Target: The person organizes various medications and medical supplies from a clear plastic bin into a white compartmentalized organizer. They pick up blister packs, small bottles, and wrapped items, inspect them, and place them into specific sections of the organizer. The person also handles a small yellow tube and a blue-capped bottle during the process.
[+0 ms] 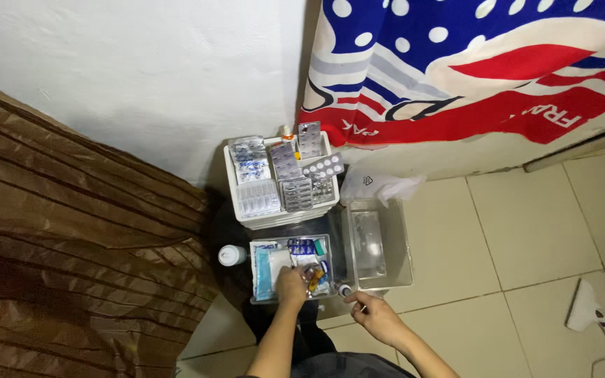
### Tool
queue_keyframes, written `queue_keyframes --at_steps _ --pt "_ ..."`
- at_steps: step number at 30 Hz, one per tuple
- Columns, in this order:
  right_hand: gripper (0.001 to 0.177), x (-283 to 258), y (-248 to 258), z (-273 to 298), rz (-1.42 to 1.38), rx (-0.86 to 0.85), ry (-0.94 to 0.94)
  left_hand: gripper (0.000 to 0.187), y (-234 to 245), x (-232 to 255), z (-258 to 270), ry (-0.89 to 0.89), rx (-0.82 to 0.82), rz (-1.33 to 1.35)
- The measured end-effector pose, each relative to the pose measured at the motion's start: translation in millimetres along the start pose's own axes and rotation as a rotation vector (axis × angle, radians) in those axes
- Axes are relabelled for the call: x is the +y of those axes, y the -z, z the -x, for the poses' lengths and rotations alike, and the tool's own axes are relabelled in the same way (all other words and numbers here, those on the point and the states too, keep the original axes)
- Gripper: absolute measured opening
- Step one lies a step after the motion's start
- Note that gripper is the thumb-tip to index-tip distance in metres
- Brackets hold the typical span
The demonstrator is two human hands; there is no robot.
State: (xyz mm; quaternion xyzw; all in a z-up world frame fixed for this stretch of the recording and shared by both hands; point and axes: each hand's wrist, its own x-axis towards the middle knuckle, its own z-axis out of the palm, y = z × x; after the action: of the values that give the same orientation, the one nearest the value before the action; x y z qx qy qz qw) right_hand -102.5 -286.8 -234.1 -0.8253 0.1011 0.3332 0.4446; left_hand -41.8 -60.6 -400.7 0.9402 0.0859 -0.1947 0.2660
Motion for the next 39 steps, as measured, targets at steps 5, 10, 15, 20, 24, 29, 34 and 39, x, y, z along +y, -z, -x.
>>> queue_keyframes --at_steps 5,10,15,20,24,29,34,39 --pt "0.031 -1 -6 -19 0.039 -0.02 -0.006 0.02 24 -10 -11 0.247 -0.039 0.582" --pt "0.034 -26 -11 -42 -0.177 -0.052 0.14 0.029 62 -10 -11 0.288 -0.088 1.135" --pt "0.033 -67 -5 -63 -0.321 -0.045 0.193 0.024 117 20 11 0.173 -0.084 1.38" --pt "0.034 -111 10 -84 -0.44 0.075 0.323 0.025 187 61 41 0.115 -0.054 1.426" --pt "0.036 -160 30 -70 -0.623 0.071 0.331 0.029 236 86 64 0.045 -0.033 1.409" --pt "0.039 -211 45 -44 -0.787 -0.027 0.355 0.028 272 107 83 -0.048 -0.01 1.393" --pt "0.051 -238 51 -26 -0.822 -0.084 0.457 0.027 285 114 85 -0.102 0.023 1.356" --pt "0.057 -249 56 -21 -0.838 -0.08 0.495 0.027 288 111 79 -0.122 0.076 1.287"
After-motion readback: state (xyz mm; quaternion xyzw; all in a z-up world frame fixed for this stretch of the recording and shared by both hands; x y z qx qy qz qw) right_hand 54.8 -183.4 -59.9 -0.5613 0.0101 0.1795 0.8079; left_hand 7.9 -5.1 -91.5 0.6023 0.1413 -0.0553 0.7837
